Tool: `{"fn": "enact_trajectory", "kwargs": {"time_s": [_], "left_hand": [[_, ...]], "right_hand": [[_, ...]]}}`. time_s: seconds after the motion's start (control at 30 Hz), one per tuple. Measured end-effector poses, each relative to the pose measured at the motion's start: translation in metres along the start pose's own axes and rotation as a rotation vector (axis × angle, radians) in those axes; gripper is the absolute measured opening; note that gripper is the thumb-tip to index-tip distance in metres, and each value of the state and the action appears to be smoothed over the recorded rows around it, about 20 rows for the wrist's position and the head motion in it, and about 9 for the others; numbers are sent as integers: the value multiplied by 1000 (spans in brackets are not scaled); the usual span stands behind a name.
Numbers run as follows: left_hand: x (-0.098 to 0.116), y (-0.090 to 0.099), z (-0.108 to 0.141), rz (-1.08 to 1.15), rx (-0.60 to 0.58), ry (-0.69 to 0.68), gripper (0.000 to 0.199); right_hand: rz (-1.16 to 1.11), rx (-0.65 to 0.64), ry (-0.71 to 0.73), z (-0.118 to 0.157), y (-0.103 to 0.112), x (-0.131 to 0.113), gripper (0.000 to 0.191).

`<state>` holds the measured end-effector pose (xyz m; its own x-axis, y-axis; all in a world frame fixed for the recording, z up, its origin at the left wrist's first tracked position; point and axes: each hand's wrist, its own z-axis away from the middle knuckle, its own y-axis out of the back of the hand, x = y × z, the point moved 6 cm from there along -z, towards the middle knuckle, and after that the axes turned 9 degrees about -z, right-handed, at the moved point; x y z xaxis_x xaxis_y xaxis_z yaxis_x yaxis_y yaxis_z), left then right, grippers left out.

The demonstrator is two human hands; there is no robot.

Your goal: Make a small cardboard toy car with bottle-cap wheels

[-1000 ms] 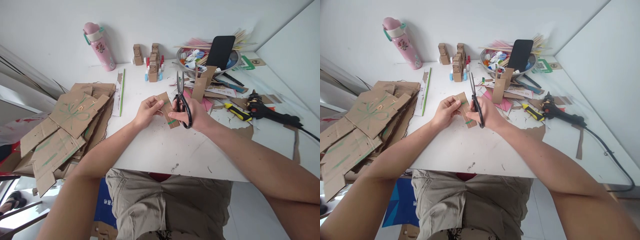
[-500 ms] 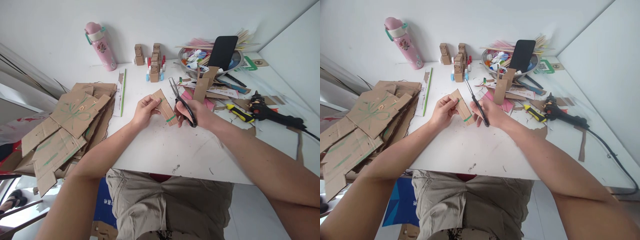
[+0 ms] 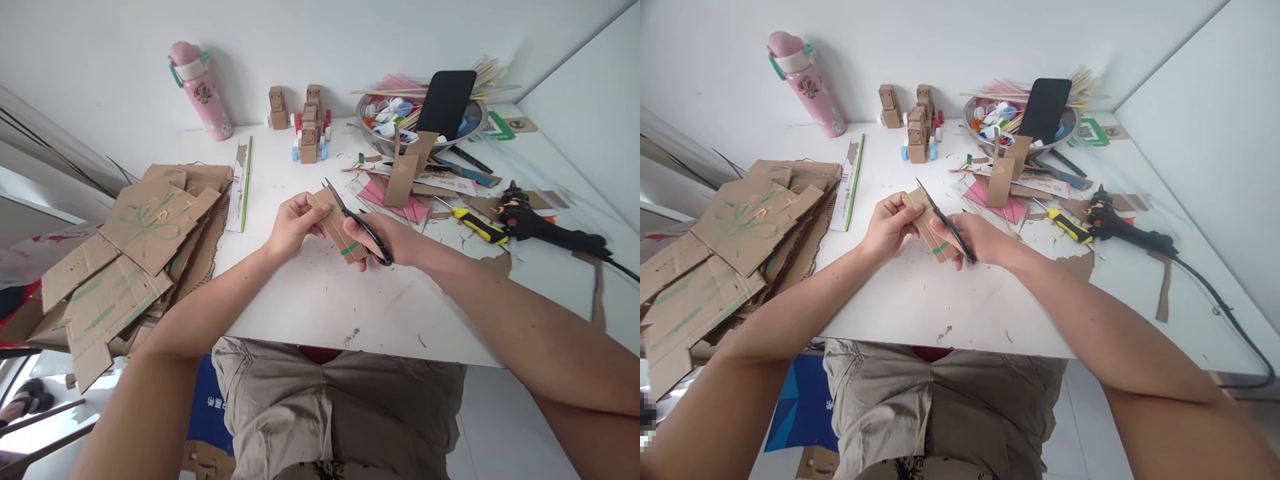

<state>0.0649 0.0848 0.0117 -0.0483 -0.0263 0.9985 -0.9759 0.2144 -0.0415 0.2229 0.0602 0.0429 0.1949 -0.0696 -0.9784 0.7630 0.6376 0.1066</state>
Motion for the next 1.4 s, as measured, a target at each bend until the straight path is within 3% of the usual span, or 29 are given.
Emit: {"fn": "enact_trajectory", "kwargs": {"time_s": [0.27,0.5,0.77,0.87,1.03,1.1,1.4], "left_hand": [[-2,-1,1,-11,-11,13,50],[-3,7,-2,9,54,-8,52],[0,2,-1,46,-138,-21,50],[0,4,-2,56,-118,-47,43],[-2,17,-8,79,87,-47,35],[-4,20,-9,87,130,-25,31],[1,13,-7,83,70,-23,36]], "right_hand": [[-30,-31,-1,-3,-1,6,89],[-131,53,91,-9,12,7,62],[-369,-73,-17,-7,2,1,61],[-371,-77,-53,-7,-6,0,68],[-219,62,-2,-9,4,3,94],[-103,54,20,-8,9,4,98],[123,-96,-31,7,10,0,94]]}}
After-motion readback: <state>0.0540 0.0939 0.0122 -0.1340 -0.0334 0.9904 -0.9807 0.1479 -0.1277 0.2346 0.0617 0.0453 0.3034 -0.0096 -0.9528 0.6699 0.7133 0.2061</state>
